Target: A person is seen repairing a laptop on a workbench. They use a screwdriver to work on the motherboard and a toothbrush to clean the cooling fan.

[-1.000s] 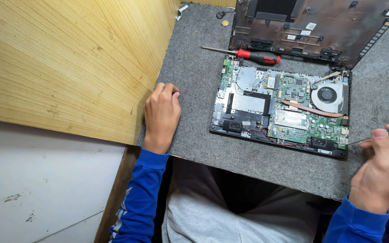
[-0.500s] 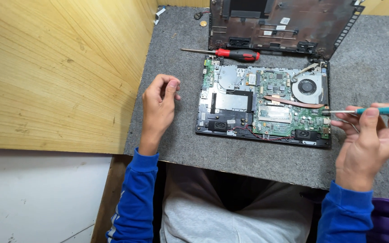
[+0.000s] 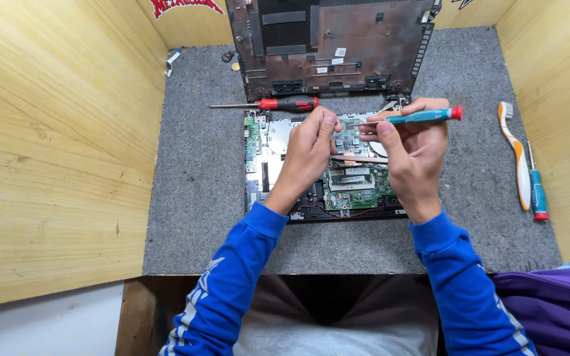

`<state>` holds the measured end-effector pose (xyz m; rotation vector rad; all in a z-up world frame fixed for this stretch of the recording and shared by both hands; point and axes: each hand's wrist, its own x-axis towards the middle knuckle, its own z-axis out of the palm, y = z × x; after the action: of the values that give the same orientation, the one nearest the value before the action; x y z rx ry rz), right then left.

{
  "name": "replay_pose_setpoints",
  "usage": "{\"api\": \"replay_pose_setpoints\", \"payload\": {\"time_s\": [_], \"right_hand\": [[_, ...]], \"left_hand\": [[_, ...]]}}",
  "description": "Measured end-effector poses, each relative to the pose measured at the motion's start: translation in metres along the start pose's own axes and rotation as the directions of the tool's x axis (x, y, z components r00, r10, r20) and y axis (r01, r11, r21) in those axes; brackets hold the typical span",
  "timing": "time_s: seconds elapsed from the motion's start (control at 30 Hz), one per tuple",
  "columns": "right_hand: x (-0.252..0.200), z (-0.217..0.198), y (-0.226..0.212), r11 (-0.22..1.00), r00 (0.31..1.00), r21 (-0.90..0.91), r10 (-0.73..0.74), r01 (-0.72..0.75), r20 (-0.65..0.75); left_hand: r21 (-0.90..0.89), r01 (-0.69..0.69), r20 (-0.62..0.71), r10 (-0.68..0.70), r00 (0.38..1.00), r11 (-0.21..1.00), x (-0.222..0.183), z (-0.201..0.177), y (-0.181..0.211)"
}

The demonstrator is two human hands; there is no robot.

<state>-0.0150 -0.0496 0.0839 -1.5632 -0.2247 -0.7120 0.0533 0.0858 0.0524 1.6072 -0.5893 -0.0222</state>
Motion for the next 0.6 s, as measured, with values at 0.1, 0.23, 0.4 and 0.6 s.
{"api": "replay_pose_setpoints", "payload": {"time_s": [0.1,0.23,0.4,0.6], "right_hand": [[-0.0033,-0.0019,0.0020,0.998,0.999,-0.042,-0.050,0.049,-0.009],[-0.0034,0.0004,0.0027,0.997,0.998,-0.047,-0.062,0.063,0.012],[-0.0049,0.0022,0.0032,0.993,0.996,-0.082,-0.082,0.086,0.043],[-0.0050,0.0007,0.0035,0.990,0.994,-0.102,-0.097,0.101,0.046]], "left_hand": [[0.060,-0.033,0.025,0.031,0.999,0.998,-0.0019,0.0053,0.0054],[0.109,-0.070,0.034,0.066,0.997,0.992,-0.0035,0.0045,0.0092],[0.096,-0.094,0.056,0.089,0.994,0.991,-0.0020,0.0054,0.0077],[0.086,-0.099,0.063,0.093,0.994,0.991,-0.0026,0.0048,0.0082]]}}
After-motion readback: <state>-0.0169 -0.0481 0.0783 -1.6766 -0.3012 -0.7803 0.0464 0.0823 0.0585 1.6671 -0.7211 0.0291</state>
